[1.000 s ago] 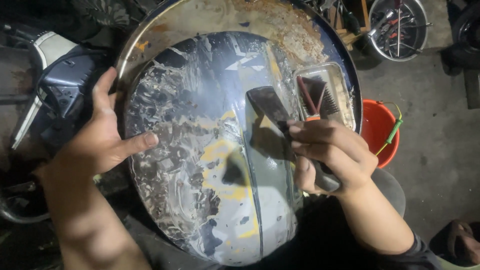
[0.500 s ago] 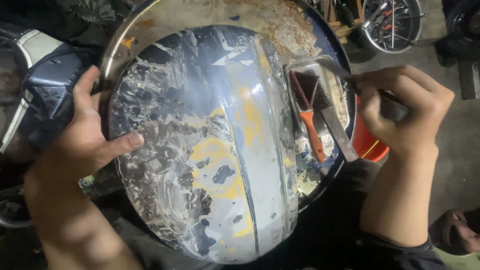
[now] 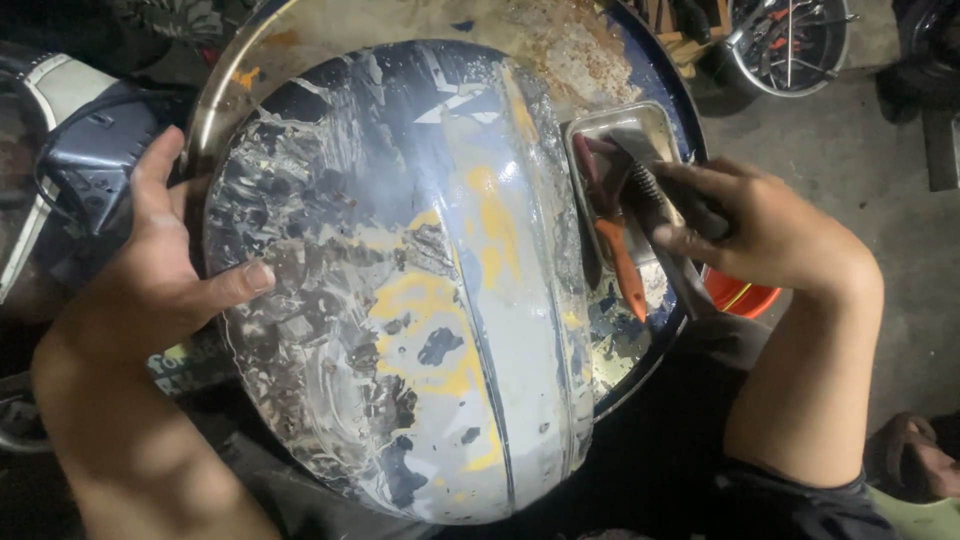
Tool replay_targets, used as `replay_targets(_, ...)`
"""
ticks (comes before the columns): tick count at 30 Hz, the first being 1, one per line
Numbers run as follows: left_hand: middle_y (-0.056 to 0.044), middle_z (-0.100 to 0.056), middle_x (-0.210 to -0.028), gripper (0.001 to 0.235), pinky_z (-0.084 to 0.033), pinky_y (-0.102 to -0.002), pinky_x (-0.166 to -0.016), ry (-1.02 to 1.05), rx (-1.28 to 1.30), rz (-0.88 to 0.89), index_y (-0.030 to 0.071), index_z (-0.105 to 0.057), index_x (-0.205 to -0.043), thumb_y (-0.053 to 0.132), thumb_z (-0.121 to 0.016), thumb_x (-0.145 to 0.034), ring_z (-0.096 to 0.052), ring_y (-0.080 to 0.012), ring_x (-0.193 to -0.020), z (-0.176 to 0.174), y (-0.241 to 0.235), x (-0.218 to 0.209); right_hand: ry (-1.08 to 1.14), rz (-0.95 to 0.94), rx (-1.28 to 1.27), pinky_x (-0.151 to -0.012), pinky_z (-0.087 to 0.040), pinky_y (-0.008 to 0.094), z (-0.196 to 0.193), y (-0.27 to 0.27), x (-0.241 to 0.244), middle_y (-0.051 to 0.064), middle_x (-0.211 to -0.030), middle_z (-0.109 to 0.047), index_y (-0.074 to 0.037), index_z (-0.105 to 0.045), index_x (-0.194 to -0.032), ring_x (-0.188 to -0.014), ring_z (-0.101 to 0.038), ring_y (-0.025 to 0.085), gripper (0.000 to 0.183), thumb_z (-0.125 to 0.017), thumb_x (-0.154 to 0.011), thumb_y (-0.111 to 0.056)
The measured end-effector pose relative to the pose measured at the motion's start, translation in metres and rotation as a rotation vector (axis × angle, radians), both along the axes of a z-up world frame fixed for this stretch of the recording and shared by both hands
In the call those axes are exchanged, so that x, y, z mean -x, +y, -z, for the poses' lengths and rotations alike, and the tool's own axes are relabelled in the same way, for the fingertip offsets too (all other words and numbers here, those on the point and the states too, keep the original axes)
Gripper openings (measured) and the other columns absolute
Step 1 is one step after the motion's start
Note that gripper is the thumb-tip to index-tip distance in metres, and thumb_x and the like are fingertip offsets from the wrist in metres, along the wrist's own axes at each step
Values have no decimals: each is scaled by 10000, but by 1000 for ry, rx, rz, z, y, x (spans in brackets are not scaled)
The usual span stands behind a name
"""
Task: The person sands the surface of a curved metal part, likely a motorcycle fender, using a sanding block. They hold the part steady with their left hand while sanding with their right hand, focusing on smoothing the surface.
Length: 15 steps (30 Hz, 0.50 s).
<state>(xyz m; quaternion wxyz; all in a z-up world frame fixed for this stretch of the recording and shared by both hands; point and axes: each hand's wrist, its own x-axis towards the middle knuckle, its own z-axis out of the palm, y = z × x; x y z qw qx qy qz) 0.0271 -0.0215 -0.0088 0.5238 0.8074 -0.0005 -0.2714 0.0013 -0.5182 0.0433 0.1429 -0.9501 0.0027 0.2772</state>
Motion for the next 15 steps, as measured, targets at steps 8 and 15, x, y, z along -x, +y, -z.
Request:
replay_targets(8, -199, -334, -1703, 1234, -351, -521, -1201, -16, -40, 27, 137, 181, -1641, 188, -715, -794, -438, -327, -1525, 1, 3, 2, 211, 170, 190, -934, -535, 550, 10, 9, -3, 88, -1451, -527, -426, -387, -1683, -1249, -591, 378, 905, -794, -886, -294)
replay_targets(15, -153, -332, -1700, 1237, -350, -524, -1193, 29, -50, -3, 182, 186, -1647, 165, -716, -801, -437, -309, -1521, -2, 0, 1, -344, -175, 208, -844, -618, 592, 34, 24, 2, 297, -1329, -618, -190, -703, -1428, -1101, -636, 463, 452, -736, -978, -227)
